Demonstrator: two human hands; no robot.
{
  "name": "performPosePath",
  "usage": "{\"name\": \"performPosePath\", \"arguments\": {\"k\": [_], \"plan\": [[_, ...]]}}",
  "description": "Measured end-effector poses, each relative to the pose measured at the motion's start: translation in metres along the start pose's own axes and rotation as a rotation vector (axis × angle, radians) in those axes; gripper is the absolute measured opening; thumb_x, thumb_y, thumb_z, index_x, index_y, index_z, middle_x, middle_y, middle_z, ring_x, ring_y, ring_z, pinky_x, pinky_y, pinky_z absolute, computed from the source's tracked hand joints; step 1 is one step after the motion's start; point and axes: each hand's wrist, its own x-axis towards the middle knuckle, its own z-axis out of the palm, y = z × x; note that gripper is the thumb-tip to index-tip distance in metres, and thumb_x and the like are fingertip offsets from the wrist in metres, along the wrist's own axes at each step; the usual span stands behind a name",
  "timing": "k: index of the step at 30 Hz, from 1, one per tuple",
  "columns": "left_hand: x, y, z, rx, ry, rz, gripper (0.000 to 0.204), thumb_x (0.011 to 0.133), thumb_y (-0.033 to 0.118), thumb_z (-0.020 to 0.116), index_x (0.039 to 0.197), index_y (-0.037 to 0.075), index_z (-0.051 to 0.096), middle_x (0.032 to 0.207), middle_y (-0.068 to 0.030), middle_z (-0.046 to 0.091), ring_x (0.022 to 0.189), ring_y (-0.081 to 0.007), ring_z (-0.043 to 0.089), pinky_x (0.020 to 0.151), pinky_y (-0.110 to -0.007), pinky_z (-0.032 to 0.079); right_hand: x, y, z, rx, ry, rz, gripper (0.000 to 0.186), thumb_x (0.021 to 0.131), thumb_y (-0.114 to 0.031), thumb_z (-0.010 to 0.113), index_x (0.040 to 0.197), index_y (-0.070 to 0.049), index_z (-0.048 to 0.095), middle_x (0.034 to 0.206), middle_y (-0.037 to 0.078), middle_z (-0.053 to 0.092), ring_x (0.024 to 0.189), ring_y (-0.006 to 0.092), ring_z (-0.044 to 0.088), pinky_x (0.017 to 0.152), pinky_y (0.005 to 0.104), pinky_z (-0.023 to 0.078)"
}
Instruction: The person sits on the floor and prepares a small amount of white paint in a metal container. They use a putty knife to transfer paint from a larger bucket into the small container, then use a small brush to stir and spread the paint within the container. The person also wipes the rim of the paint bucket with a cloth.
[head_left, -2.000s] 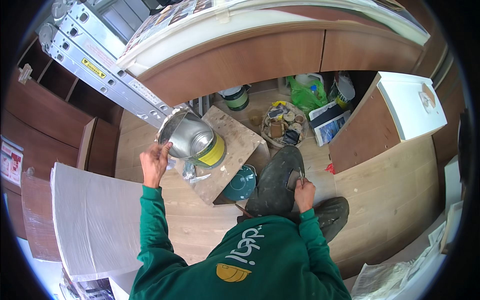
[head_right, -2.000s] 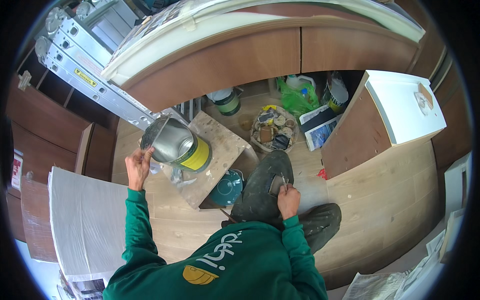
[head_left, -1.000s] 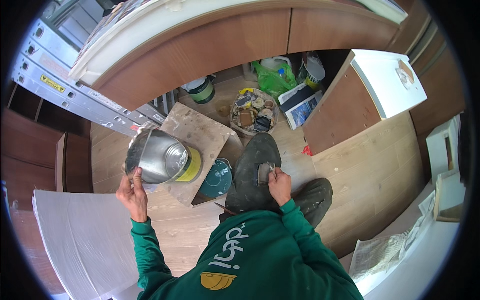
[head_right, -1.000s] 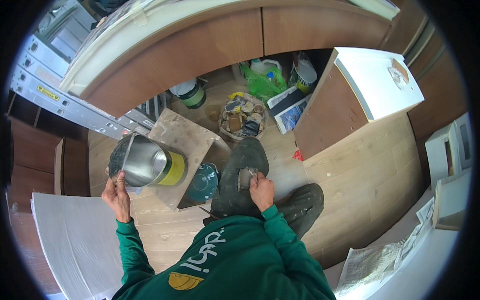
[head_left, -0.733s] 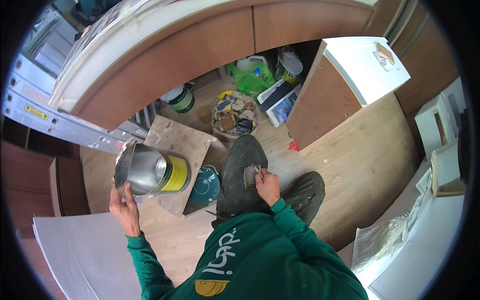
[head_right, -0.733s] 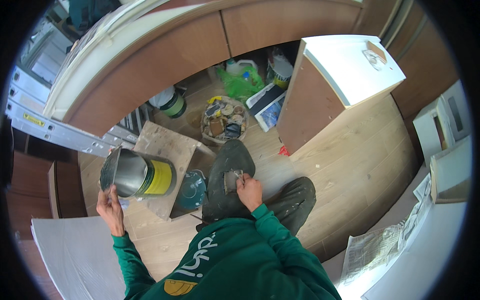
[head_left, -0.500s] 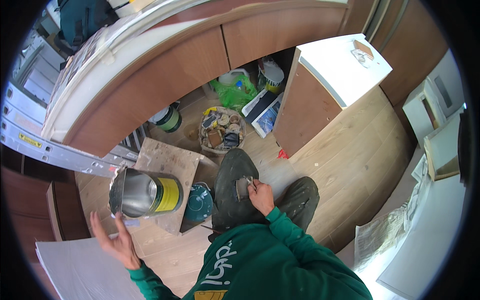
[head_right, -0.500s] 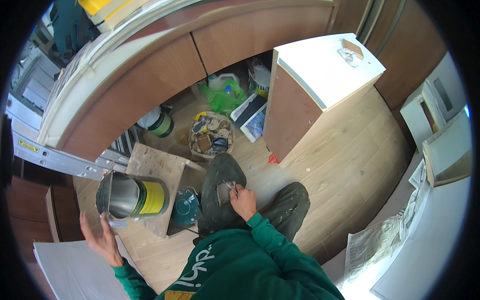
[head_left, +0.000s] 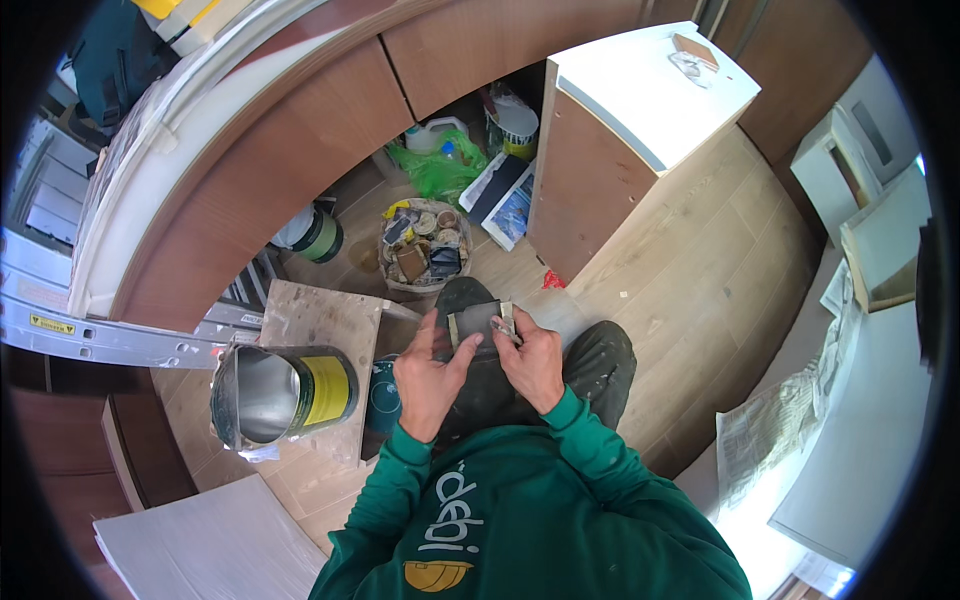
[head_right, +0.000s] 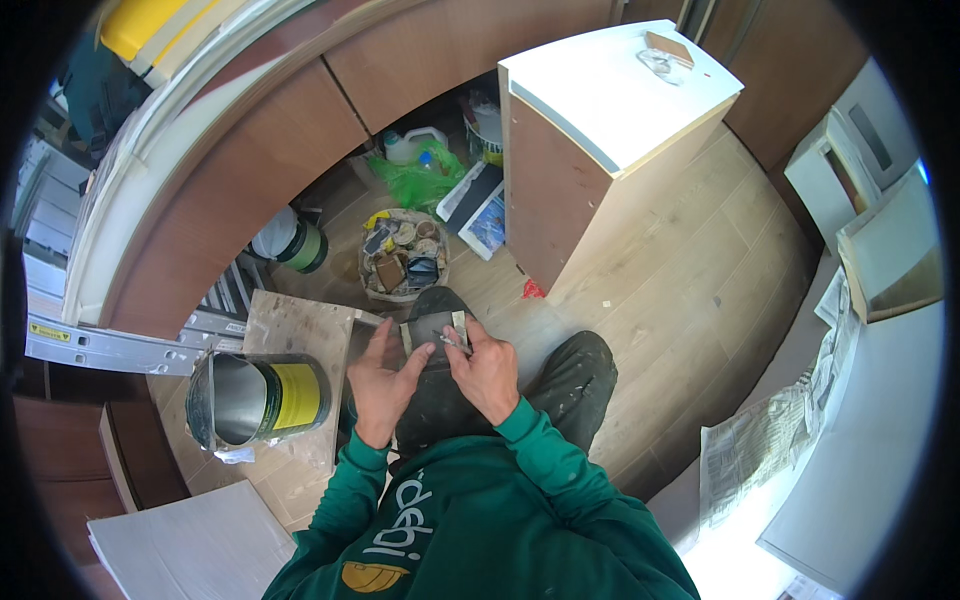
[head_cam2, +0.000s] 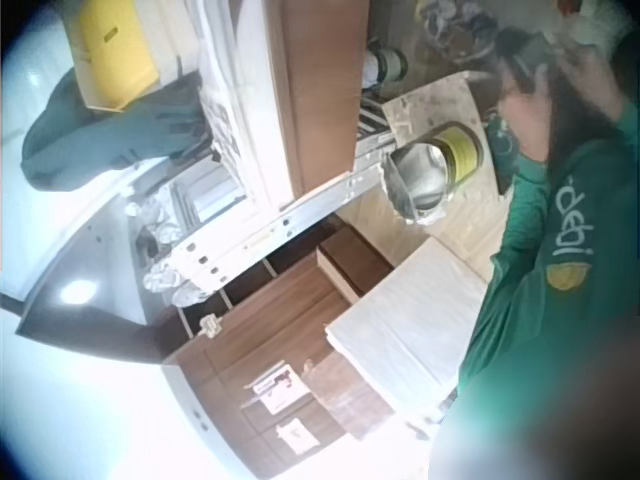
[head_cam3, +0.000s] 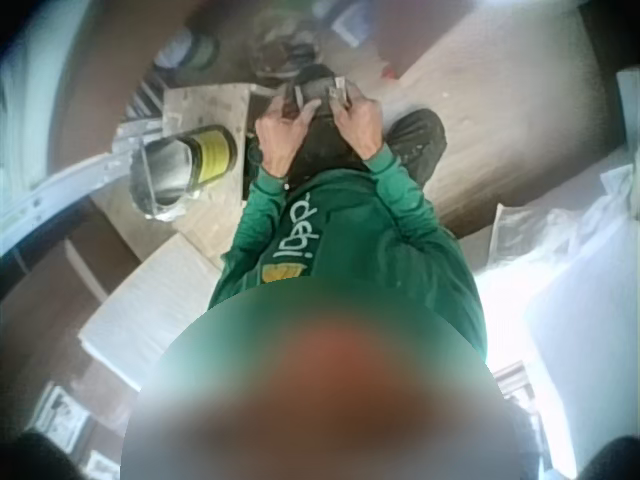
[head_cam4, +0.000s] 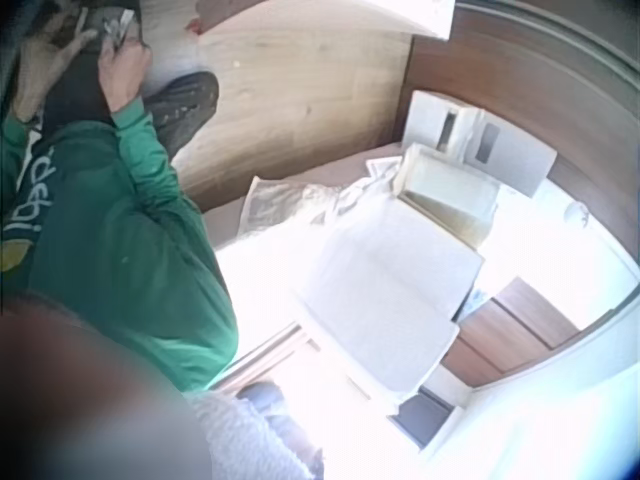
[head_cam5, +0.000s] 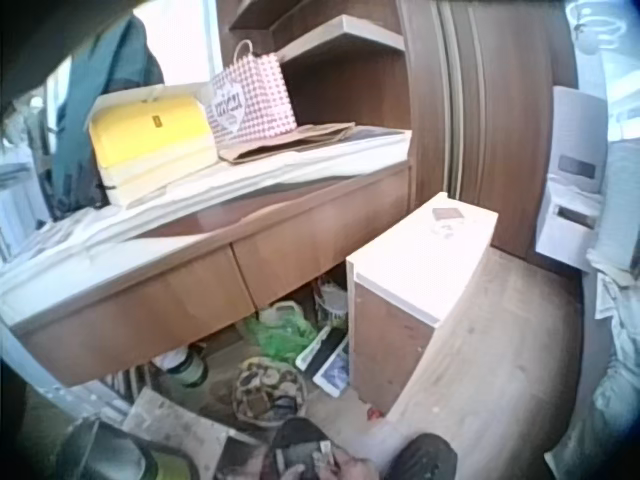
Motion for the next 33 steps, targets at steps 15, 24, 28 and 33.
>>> {"name": "performPosePath", "arguments": {"k": [15, 24, 28, 33], "plan": [[-0.007, -0.067, 0.087, 0.478, -0.249, 0.184, 0.038, 0.1, 0.023, 0.056, 0.116, -0.011, 0.061, 0.062, -0.0244, 0.066, 0.056, -0.0425, 0.068, 0.051, -0.052, 0.054, -0.012, 0.057, 0.019, -0.409, -0.202, 0.2, 0.029, 0.093, -0.028, 0.064, 0.094, 0.001, 0.068, 0.075, 0.03, 0.067, 0.072, 0.0496, 0.068, 0.067, 0.0576, 0.056], [0.03, -0.044, 0.117, 0.099, -0.433, 0.09, 0.065, 0.101, 0.043, 0.06, 0.134, -0.012, 0.055, 0.089, -0.0267, 0.073, 0.081, -0.0373, 0.074, 0.077, -0.046, 0.058, -0.014, 0.126, -0.019, -0.34, 0.119, 0.232, 0.032, 0.095, -0.026, 0.06, 0.086, 0.003, 0.069, 0.076, 0.03, 0.068, 0.068, 0.0432, 0.07, 0.065, 0.0545, 0.056], [0.109, -0.027, 0.112, -0.572, -0.359, -0.157, 0.058, 0.1, 0.038, 0.067, 0.131, -0.011, 0.06, 0.1, -0.0145, 0.075, 0.081, -0.0168, 0.071, 0.073, -0.03, 0.054, 0.009, 0.135, -0.089, 0.377, 0.418, 0.517, 0.046, 0.106, -0.03, 0.048, 0.079, 0.003, 0.065, 0.07, 0.018, 0.071, 0.049, 0.0205, 0.062, 0.048, 0.0388, 0.05], [0.22, 0.006, 0.139, -0.822, -0.364, -0.182, 0.068, 0.104, 0.053, 0.053, 0.133, -0.008, 0.058, 0.128, -0.0191, 0.068, 0.104, -0.0271, 0.072, 0.087, -0.035, 0.052, 0.072, 0.057, -0.142, 0.58, 0.788, 0.119, 0.04, 0.112, -0.025, 0.039, 0.099, 0.003, 0.064, 0.083, 0.009, 0.072, 0.06, 0.0116, 0.059, 0.056, 0.0284, 0.049]]}}
